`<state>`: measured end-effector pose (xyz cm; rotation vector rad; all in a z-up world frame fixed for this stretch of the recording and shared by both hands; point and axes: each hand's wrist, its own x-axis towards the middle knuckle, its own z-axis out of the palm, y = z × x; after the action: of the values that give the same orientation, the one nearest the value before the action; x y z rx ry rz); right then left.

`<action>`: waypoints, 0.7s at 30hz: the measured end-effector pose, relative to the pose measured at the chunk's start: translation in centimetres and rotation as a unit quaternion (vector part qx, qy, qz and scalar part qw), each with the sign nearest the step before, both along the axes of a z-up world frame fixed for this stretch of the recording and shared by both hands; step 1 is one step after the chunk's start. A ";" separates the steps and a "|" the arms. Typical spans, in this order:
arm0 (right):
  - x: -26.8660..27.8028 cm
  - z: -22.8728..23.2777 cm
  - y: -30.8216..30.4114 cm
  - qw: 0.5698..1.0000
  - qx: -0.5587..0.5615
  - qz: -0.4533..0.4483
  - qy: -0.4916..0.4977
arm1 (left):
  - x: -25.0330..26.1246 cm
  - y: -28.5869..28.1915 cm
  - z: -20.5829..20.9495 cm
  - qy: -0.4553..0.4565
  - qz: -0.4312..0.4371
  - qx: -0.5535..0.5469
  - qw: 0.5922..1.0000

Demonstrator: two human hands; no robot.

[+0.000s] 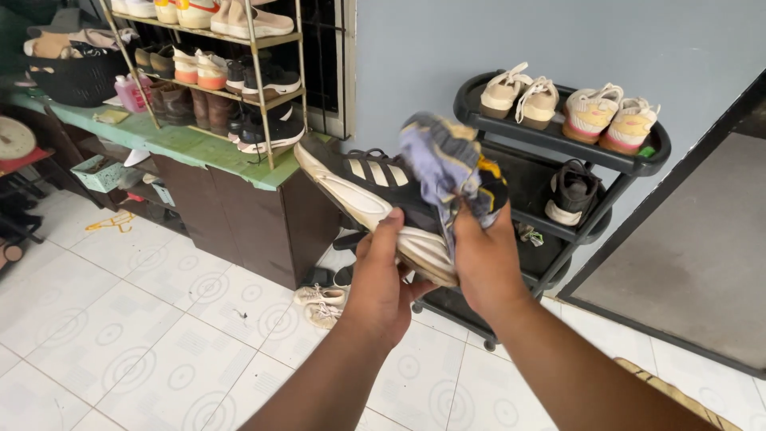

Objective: Cleaning and wiping down several pairs of shoes with a cloth and organizing them on a rack.

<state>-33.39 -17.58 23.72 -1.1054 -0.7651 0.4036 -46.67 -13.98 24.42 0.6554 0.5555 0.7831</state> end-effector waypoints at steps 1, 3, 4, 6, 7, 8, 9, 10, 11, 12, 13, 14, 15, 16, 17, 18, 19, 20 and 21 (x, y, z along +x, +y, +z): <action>0.4 0.4 0.1 1.000 -0.001 0.000 0.000 | -0.2 0.2 -0.1 0.000 0.000 -0.001 1.000; 1.4 1.5 0.4 0.995 0.042 0.005 0.092 | -0.4 0.8 -0.2 -0.080 -0.048 -0.011 0.996; 1.0 2.9 -0.2 0.995 0.041 0.005 0.093 | -0.7 0.9 0.3 -0.078 -0.048 -0.011 0.996; 0.2 5.6 -1.3 0.977 0.033 -0.064 0.201 | -1.4 1.1 1.2 -0.121 -0.069 -0.086 0.987; 0.4 4.7 -2.0 0.977 0.032 -0.065 0.202 | -1.4 0.9 1.5 -0.120 -0.070 -0.087 0.987; 0.6 4.0 -2.4 0.993 0.025 -0.047 0.101 | -1.3 0.8 1.9 -0.110 -0.062 -0.125 0.984; 0.9 3.3 -2.9 0.999 0.018 -0.029 -0.002 | -1.2 0.8 2.3 -0.100 -0.054 -0.163 0.980; -0.2 2.9 -3.3 0.999 0.018 -0.029 -0.001 | -1.0 1.1 1.6 -0.099 -0.054 -0.163 0.980; -1.2 2.5 -3.6 0.984 -0.040 -0.015 -0.172 | -0.8 1.3 0.9 -0.133 -0.058 -0.146 0.979; -2.1 2.0 -4.2 0.936 -0.099 -0.002 -0.338 | -0.4 1.4 0.1 -0.168 -0.065 -0.130 0.975; -2.4 1.6 -4.2 0.936 -0.102 -0.004 -0.338 | -0.3 1.4 -0.5 -0.168 -0.067 -0.133 0.974; -2.7 1.2 -4.1 0.912 -0.054 0.001 -0.406 | -0.3 1.6 -1.1 -0.198 -0.088 -0.087 0.972; -3.0 0.8 -4.0 0.882 -0.005 0.008 -0.471 | -0.3 1.8 -1.6 -0.228 -0.108 -0.042 0.967; -3.0 1.1 -3.5 0.882 -0.003 0.008 -0.471 | -0.7 1.6 -1.1 -0.227 -0.107 -0.041 0.967; -3.0 1.3 -3.0 0.933 -0.016 0.008 -0.359 | -1.0 1.4 -0.6 -0.193 -0.111 -0.036 0.974; -3.1 1.5 -2.8 0.970 -0.032 0.007 -0.240 | -1.3 1.1 -0.1 -0.157 -0.118 -0.033 0.980; -2.4 1.7 -2.1 0.971 -0.033 0.005 -0.239 | -1.4 1.0 0.5 -0.156 -0.119 -0.034 0.980; -1.7 1.8 -1.5 0.990 -0.019 0.027 -0.139 | -1.4 0.8 1.0 -0.121 -0.126 -0.056 0.983; -1.0 2.0 -0.8 0.998 -0.004 0.049 -0.039 | -1.4 0.7 1.4 -0.086 -0.132 -0.078 0.984</action>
<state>-34.36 -18.41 25.73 -1.0983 -0.8891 0.4477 -48.06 -13.28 25.87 0.4992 0.3584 0.5342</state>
